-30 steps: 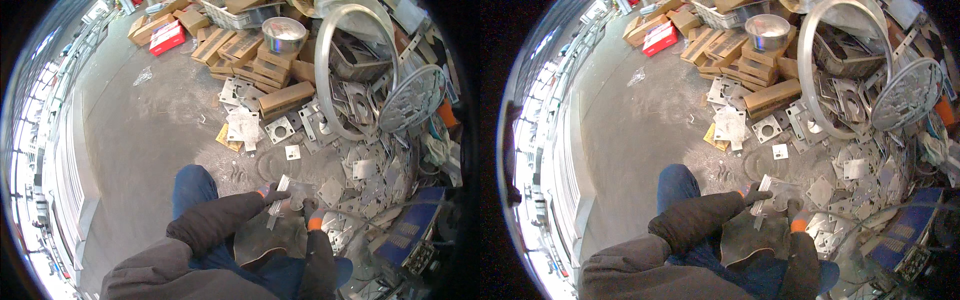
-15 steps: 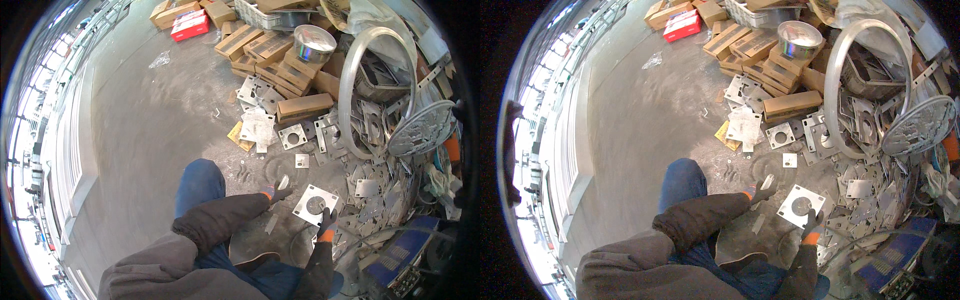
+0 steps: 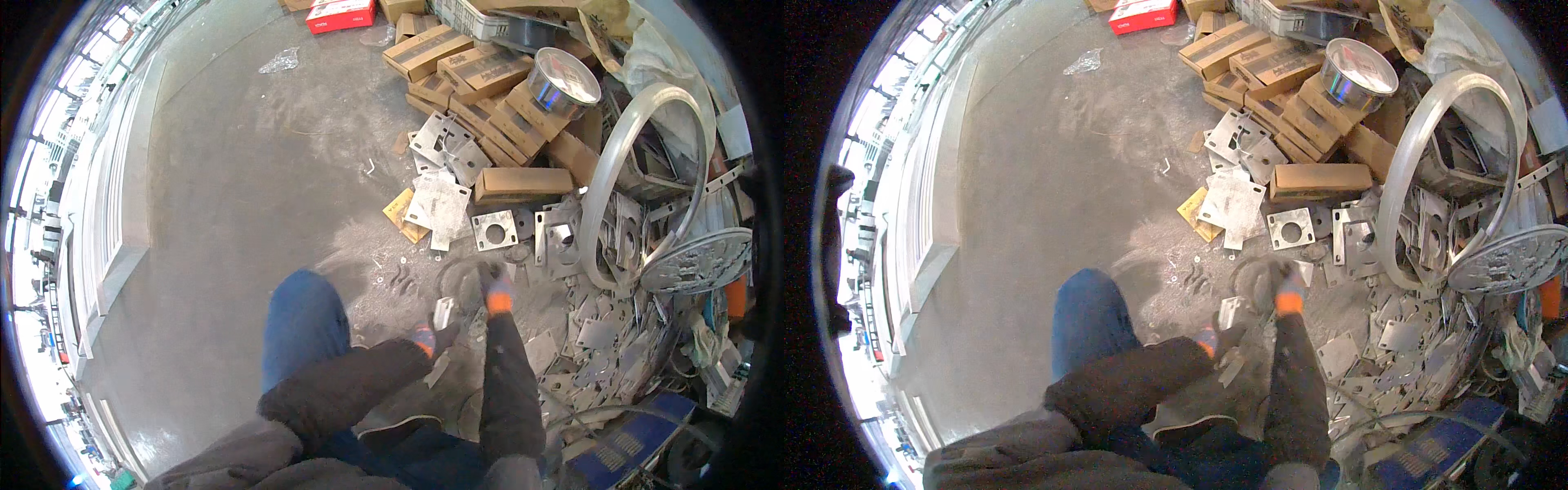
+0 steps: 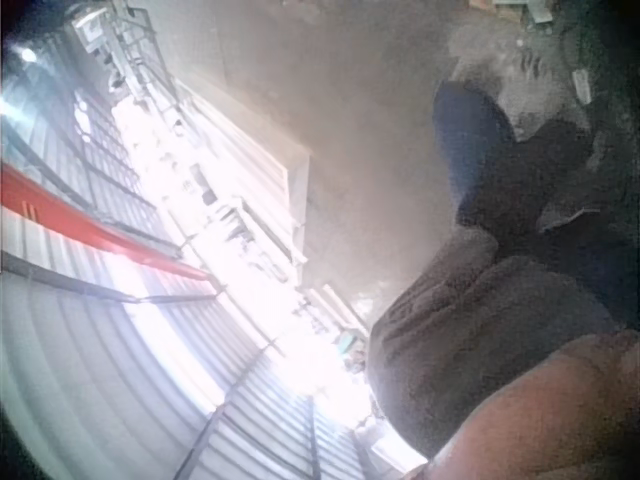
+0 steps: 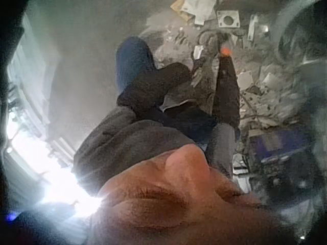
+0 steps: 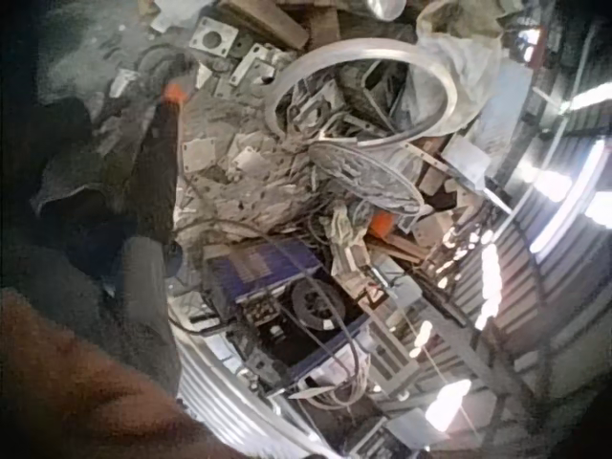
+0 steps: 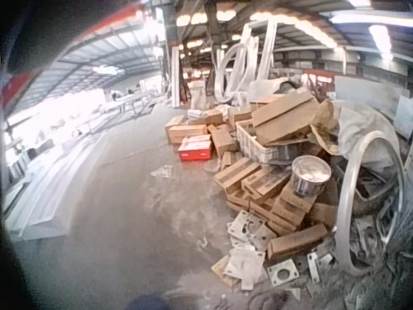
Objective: The person walks through a workshop and then sits on the floor to sort through a pile of metal parts. They pick up individual pieces, inspect them, and place them back down or aside.
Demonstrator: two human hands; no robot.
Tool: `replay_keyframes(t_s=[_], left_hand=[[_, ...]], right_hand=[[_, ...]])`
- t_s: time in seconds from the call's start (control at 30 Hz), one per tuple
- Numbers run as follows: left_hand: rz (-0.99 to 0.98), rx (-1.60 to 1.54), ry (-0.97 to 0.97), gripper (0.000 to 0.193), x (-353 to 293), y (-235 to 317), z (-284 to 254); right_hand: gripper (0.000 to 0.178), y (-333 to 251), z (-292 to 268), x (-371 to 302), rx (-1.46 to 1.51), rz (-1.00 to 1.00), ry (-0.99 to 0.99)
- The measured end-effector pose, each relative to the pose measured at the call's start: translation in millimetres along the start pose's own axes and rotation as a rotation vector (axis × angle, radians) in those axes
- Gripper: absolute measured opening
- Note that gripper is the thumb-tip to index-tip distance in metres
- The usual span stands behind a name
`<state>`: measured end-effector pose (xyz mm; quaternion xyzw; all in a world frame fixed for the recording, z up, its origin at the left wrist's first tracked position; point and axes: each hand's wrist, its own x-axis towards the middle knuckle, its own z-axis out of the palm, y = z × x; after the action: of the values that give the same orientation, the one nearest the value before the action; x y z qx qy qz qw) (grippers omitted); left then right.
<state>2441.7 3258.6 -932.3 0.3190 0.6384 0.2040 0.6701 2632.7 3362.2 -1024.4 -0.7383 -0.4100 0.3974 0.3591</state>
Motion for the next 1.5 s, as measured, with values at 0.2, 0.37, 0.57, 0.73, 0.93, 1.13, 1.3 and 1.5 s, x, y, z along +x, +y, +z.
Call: replay_keyframes(t_s=[0.2, 0.37, 0.57, 0.73, 0.93, 1.13, 1.3, 1.5], left_hand=[[0.003, 0.088, 0.043, 0.051, -2, -9, -32], [0.049, -0.072, 0.11, 0.036, -26, -5, -36], [0.097, -0.051, 0.023, 0.047, -18, -27, -38], [0.079, -0.081, 0.072, 0.049, -14, -46, -29], [0.006, -0.095, 0.113, 0.062, -4, -46, -24], [0.033, -0.278, -0.044, 0.066, -8, -11, -21], [-0.173, -0.49, -0.247, 0.017, -15, 29, -20], [0.551, 0.153, -0.163, 0.023, -7, 53, 8]], right_hand=[[0.086, -46, 131, 104, -0.217, 0.027, 0.021], [0.071, -50, 133, 76, 0.073, -0.164, 0.201], [0.058, -24, 69, -30, 0.362, 0.121, 0.098], [0.054, -61, 36, -44, 0.038, -0.033, 0.118], [0.052, -206, 2, 82, -0.447, -0.397, 0.228], [0.041, -211, -105, 61, -0.19, -0.442, 0.163], [0.04, -84, -142, -82, -0.193, 0.055, -0.14], [0.048, 27, -82, -194, 0.88, 0.762, -0.291]])
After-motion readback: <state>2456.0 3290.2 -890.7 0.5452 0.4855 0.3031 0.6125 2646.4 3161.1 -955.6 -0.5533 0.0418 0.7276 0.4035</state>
